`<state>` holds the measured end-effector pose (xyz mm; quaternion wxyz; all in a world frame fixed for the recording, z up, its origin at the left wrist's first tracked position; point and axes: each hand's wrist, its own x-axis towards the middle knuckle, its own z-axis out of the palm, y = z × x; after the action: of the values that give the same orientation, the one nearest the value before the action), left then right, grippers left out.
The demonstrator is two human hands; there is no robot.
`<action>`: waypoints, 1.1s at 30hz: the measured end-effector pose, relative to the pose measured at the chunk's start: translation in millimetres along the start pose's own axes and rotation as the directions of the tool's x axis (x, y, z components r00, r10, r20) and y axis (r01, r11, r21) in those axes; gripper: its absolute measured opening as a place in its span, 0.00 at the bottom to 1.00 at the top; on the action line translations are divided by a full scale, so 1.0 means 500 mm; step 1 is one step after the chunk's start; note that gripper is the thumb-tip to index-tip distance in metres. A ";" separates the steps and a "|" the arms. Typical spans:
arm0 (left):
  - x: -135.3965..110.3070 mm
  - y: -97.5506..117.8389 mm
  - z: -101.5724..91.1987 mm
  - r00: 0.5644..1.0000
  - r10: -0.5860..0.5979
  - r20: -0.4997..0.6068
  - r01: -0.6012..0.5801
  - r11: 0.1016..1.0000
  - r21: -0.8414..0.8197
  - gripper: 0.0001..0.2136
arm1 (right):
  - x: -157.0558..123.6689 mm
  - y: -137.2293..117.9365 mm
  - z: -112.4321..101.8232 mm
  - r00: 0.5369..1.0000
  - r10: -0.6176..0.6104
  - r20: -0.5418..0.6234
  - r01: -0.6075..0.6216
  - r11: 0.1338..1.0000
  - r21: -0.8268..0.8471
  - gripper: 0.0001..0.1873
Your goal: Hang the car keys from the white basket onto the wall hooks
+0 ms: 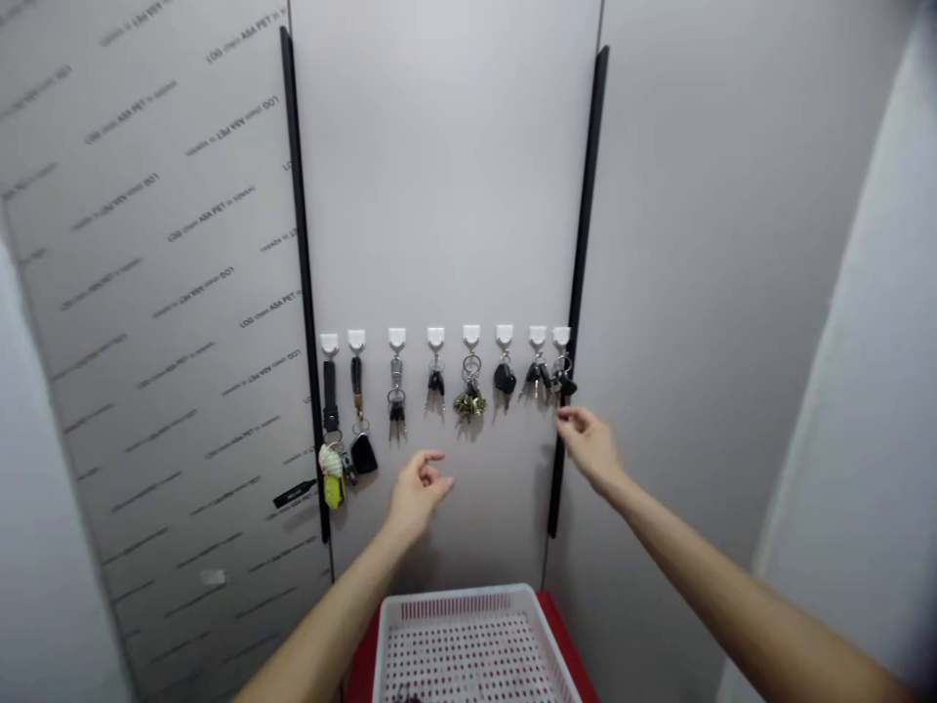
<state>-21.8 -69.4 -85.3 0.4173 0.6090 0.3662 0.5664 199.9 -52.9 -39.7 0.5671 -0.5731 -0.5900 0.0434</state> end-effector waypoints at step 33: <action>0.055 0.026 -0.195 0.694 0.238 -0.680 -0.054 0.958 0.281 0.25 | -0.059 -0.154 0.178 0.961 -0.217 0.169 0.185 0.965 0.185 0.21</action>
<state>-116.7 -40.1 -61.7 0.1219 0.4182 0.5136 0.7393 78.6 -47.3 -35.4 0.5566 -0.4536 -0.6904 0.0887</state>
